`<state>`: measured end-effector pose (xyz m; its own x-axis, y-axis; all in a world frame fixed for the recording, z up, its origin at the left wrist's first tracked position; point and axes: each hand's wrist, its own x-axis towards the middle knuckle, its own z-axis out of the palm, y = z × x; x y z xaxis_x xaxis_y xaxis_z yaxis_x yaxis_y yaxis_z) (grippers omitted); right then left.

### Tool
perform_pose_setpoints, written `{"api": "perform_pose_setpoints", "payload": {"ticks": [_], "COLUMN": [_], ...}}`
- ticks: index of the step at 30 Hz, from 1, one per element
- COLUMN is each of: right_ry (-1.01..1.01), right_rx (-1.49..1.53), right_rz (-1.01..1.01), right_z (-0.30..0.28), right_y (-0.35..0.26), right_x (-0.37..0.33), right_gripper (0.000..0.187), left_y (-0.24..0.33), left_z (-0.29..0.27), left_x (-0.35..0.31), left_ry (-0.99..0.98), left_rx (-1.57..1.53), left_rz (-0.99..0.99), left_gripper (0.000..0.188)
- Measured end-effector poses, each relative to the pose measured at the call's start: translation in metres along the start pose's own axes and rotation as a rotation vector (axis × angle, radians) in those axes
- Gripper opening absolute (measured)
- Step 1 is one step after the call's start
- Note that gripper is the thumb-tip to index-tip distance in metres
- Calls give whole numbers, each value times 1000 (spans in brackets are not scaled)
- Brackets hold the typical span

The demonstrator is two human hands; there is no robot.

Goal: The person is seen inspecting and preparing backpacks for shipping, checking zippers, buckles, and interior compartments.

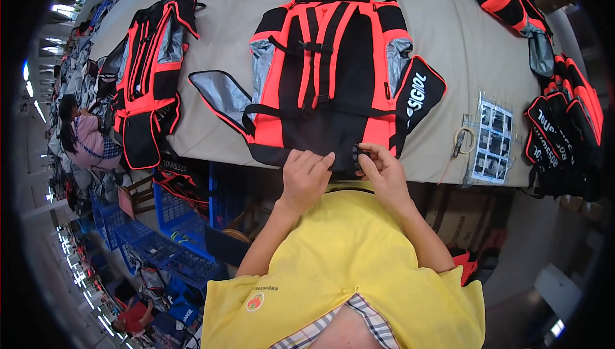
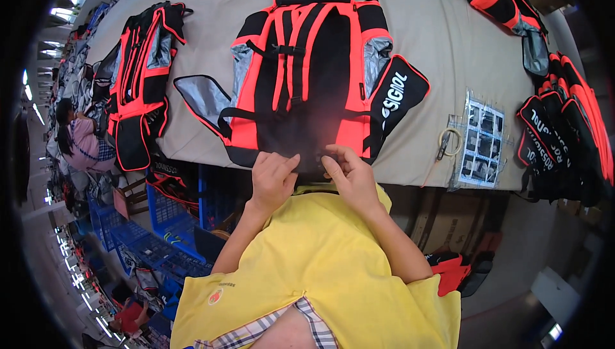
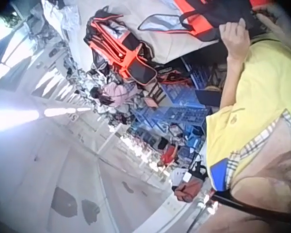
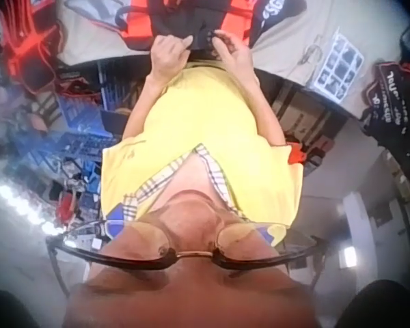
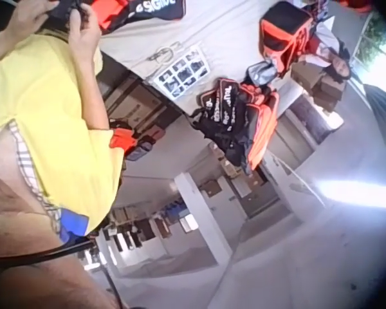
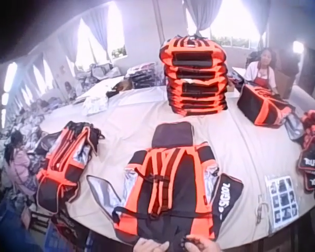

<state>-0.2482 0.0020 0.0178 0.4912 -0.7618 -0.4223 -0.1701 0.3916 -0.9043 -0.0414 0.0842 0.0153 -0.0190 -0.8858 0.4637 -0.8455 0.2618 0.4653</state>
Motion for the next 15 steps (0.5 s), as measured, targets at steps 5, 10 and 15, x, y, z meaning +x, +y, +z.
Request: {"api": "perform_pose_setpoints", "payload": {"ticks": [5,10,15], "right_ry": [-34,-117,-113], "right_rx": [71,-96,395], "right_rz": [3,-160,218], "right_z": [5,4,6], "right_y": [13,20,5], "right_x": [-4,1,-1], "right_gripper": [39,35,16], "left_y": [-2,3,28], "left_z": [-1,-4,-28], "left_x": [-10,-9,-3], "left_ry": [-11,-97,141], "left_rx": [-40,-57,42], "left_rz": [-11,-25,-258], "left_gripper": [39,39,31]}}
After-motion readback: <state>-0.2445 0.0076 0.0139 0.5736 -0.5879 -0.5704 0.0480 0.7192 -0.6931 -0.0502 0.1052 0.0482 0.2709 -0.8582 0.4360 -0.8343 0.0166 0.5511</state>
